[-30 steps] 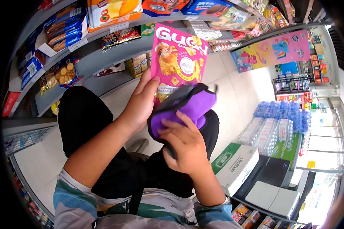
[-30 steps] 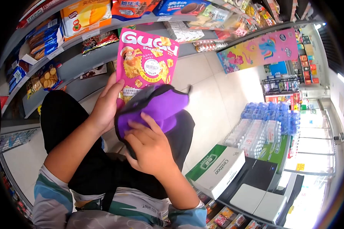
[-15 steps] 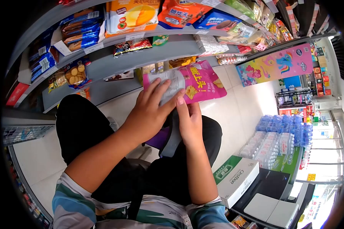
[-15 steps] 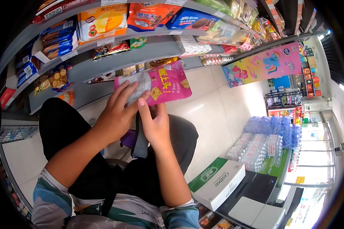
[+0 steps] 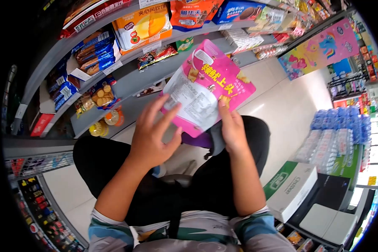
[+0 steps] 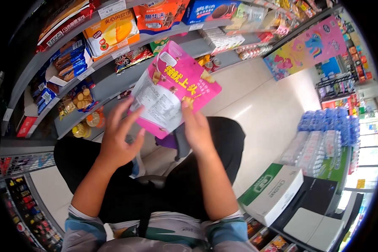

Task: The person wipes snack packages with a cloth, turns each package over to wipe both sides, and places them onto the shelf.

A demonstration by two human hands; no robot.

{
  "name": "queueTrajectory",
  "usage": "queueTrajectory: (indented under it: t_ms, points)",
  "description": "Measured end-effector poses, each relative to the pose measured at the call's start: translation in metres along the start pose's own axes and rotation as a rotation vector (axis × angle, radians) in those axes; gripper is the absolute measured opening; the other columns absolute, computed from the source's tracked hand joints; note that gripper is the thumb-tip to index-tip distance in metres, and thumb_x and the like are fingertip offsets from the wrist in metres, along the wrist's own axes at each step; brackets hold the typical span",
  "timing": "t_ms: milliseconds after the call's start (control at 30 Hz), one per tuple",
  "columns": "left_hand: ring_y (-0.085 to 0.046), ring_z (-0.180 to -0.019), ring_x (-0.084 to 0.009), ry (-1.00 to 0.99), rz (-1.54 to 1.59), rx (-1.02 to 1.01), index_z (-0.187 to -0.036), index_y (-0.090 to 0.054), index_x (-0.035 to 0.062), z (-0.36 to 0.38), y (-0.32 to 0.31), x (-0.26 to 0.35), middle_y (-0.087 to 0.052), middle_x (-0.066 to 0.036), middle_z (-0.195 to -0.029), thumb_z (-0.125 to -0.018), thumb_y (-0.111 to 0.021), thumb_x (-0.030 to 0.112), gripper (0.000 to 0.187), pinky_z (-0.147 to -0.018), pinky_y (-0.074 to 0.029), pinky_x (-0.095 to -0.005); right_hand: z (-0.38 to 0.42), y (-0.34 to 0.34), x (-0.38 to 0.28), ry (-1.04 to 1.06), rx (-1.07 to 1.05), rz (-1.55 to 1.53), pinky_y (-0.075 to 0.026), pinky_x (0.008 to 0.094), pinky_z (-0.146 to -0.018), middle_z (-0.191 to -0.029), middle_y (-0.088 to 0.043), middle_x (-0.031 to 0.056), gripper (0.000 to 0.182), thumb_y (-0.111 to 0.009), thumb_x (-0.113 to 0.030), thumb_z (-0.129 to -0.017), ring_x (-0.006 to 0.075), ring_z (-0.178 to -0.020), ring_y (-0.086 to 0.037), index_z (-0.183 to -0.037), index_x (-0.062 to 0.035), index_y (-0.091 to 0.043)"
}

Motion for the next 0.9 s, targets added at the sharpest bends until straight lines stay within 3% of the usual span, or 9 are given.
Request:
queueTrajectory:
  t_ms: [67, 100, 133, 200, 233, 267, 333, 500, 900]
  points:
    - [-0.047, -0.133, -0.0386, 0.176, 0.221, 0.163, -0.137, -0.058, 0.0093, 0.011, 0.024, -0.029, -0.046, -0.02, -0.145, -0.082, -0.073, 0.013, 0.057, -0.107, -0.04, -0.0466, 0.004, -0.002, 0.001, -0.067, -0.035, -0.065, -0.047, 0.0262, -0.094, -0.116, -0.068, 0.006, 0.04, -0.055, -0.032, -0.105, 0.0107, -0.104, -0.061, -0.122, 0.0027, -0.064]
    - [-0.047, -0.133, -0.0335, 0.206, 0.238, 0.146, -0.145, -0.047, 0.0042, 0.018, 0.025, -0.039, -0.044, -0.02, -0.147, -0.085, -0.073, 0.013, 0.065, -0.108, -0.039, -0.0441, 0.005, -0.004, 0.006, -0.102, -0.084, -0.099, -0.048, 0.026, -0.091, -0.114, -0.069, 0.006, 0.039, -0.056, -0.032, -0.105, 0.0106, -0.1, -0.063, -0.12, 0.0022, -0.065]
    - [-0.047, -0.133, -0.0335, 0.208, 0.224, 0.119, -0.145, -0.047, 0.0042, 0.022, 0.021, -0.041, -0.044, -0.02, -0.147, -0.085, -0.073, 0.013, 0.065, -0.108, -0.039, -0.0441, 0.006, -0.007, 0.011, -0.136, -0.134, -0.133, -0.05, 0.0258, -0.088, -0.111, -0.071, 0.006, 0.037, -0.057, -0.031, -0.104, 0.0104, -0.096, -0.065, -0.118, 0.0017, -0.066]
    - [-0.046, -0.134, -0.0282, 0.554, 1.094, 0.237, -0.151, -0.033, 0.0024, 0.043, -0.004, -0.075, -0.043, -0.018, -0.149, -0.09, -0.073, 0.016, 0.074, -0.11, -0.039, -0.0426, 0.015, -0.017, 0.013, -0.24, -0.209, -0.081, -0.052, 0.0258, -0.085, -0.109, -0.072, 0.0061, 0.035, -0.058, -0.032, -0.104, 0.0102, -0.093, -0.067, -0.116, 0.0, -0.068]
    - [-0.046, -0.134, -0.0236, 0.619, 1.249, 0.148, -0.154, -0.024, 0.0042, 0.049, -0.016, -0.079, -0.045, -0.015, -0.148, -0.092, -0.072, 0.017, 0.079, -0.11, -0.04, -0.0405, 0.016, -0.022, 0.017, -0.245, -0.28, -0.097, -0.052, 0.0259, -0.086, -0.109, -0.072, 0.0061, 0.035, -0.058, -0.032, -0.104, 0.0102, -0.094, -0.067, -0.116, -0.0005, -0.068]
    - [-0.046, -0.134, -0.0236, 0.634, 1.241, 0.143, -0.154, -0.024, 0.0042, 0.056, -0.013, -0.081, -0.045, -0.015, -0.148, -0.092, -0.072, 0.017, 0.079, -0.11, -0.04, -0.0405, 0.018, -0.027, 0.02, -0.249, -0.35, -0.109, -0.052, 0.026, -0.086, -0.109, -0.072, 0.0061, 0.035, -0.058, -0.032, -0.104, 0.0102, -0.095, -0.067, -0.117, -0.0011, -0.068]
    - [-0.05, -0.13, -0.0215, 0.842, 1.551, -0.1, -0.151, -0.031, 0.0041, 0.078, -0.041, -0.069, -0.051, -0.013, -0.143, -0.09, -0.073, 0.015, 0.075, -0.108, -0.042, -0.0383, 0.018, -0.029, 0.033, -0.277, -0.375, -0.114, -0.052, 0.0262, -0.087, -0.11, -0.072, 0.0061, 0.035, -0.057, -0.032, -0.104, 0.0106, -0.096, -0.067, -0.117, -0.0018, -0.068]
    - [-0.059, -0.118, -0.0166, 0.768, 1.432, -0.319, -0.139, -0.05, 0.0014, 0.08, -0.05, -0.029, -0.062, -0.008, -0.13, -0.087, -0.078, 0.014, 0.06, -0.101, -0.048, -0.0341, 0.017, -0.03, 0.048, -0.288, -0.385, -0.143, -0.05, 0.0269, -0.091, -0.115, -0.072, 0.0061, 0.036, -0.057, -0.034, -0.104, 0.0107, -0.1, -0.066, -0.12, -0.0037, -0.067]
    - [-0.062, -0.11, -0.0143, 0.716, 1.295, -0.301, -0.129, -0.058, 0.0002, 0.06, -0.044, -0.01, -0.066, -0.006, -0.121, -0.09, -0.075, 0.015, 0.046, -0.094, -0.051, -0.0321, 0.014, -0.029, 0.037, -0.209, -0.337, -0.132, -0.048, 0.0277, -0.095, -0.117, -0.071, 0.0057, 0.04, -0.063, -0.035, -0.1, 0.0116, -0.105, -0.065, -0.125, -0.0041, -0.064]
Point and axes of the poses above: each hand's wrist, its own z-axis away from the middle knuckle, its own y-axis out of the back of the hand, x = y × z, the point moved 10 cm from there along -z, towards the middle knuckle
